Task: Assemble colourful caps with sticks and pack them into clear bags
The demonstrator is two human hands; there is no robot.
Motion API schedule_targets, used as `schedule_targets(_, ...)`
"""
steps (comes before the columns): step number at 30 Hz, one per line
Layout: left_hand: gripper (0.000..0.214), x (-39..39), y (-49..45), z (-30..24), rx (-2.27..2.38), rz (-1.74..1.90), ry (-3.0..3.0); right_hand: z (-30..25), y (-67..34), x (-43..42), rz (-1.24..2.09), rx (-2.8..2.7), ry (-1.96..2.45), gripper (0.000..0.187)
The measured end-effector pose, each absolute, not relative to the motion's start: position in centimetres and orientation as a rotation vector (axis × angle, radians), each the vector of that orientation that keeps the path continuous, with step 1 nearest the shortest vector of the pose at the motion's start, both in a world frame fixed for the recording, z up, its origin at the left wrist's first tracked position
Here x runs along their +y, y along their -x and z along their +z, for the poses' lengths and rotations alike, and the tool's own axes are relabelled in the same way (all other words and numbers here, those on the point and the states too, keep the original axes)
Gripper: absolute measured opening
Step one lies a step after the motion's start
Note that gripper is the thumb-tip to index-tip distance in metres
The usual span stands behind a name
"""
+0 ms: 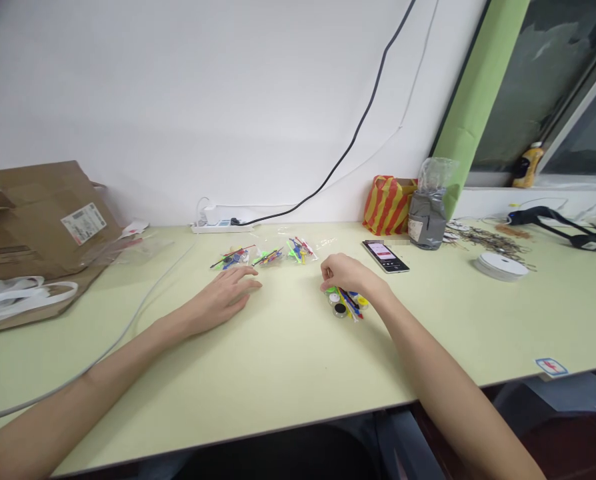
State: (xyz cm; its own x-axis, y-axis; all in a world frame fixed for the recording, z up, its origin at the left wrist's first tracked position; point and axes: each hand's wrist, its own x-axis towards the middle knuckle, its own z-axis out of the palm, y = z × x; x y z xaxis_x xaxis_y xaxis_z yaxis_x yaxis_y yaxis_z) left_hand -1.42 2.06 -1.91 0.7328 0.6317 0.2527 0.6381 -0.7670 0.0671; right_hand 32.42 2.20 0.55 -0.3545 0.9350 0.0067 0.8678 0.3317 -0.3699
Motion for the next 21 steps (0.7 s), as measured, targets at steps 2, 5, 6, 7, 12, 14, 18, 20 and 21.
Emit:
schedule_targets(2,0.037,1.8,1.2,-1.8,-1.031,-0.419,2.931,0.5,-32.2,2.2,0.421,-2.383,1.666,0.021)
schedule_targets(5,0.035,1.5,0.8,-1.6,-0.984,-0.420,2.957,0.2,-30.7,1.7,0.422,-2.387,1.613,0.018)
schedule_targets(6,0.034,1.4,0.7,-1.5,-0.970,-0.418,2.959,0.1,-30.0,1.4,0.444,-2.382,1.570,0.016)
schedule_targets(7,0.034,1.3,0.6,-1.5,-0.955,-0.420,2.962,0.0,-29.2,1.1,0.481,-2.377,1.513,0.014)
schedule_targets(12,0.042,0.3,-0.1,-1.2,-0.893,-0.441,3.039,-0.2,-26.4,-0.1,0.752,-2.397,1.081,0.020)
schedule_targets(14,0.045,-0.2,-0.5,-1.1,-0.873,-0.430,3.089,0.0,-27.0,0.3,0.659,-2.371,1.100,0.021)
schedule_targets(18,0.044,-0.8,-1.1,-1.2,-0.811,-0.370,3.148,0.6,-30.6,1.9,0.397,-2.380,1.476,0.009)
schedule_targets(20,0.041,-0.8,-1.1,-1.3,-0.789,-0.361,3.150,0.9,-32.3,2.6,0.427,-2.421,1.665,0.009)
schedule_targets(21,0.040,-0.7,-1.1,-1.4,-0.798,-0.358,3.142,1.0,-32.9,2.8,0.463,-2.433,1.728,0.009)
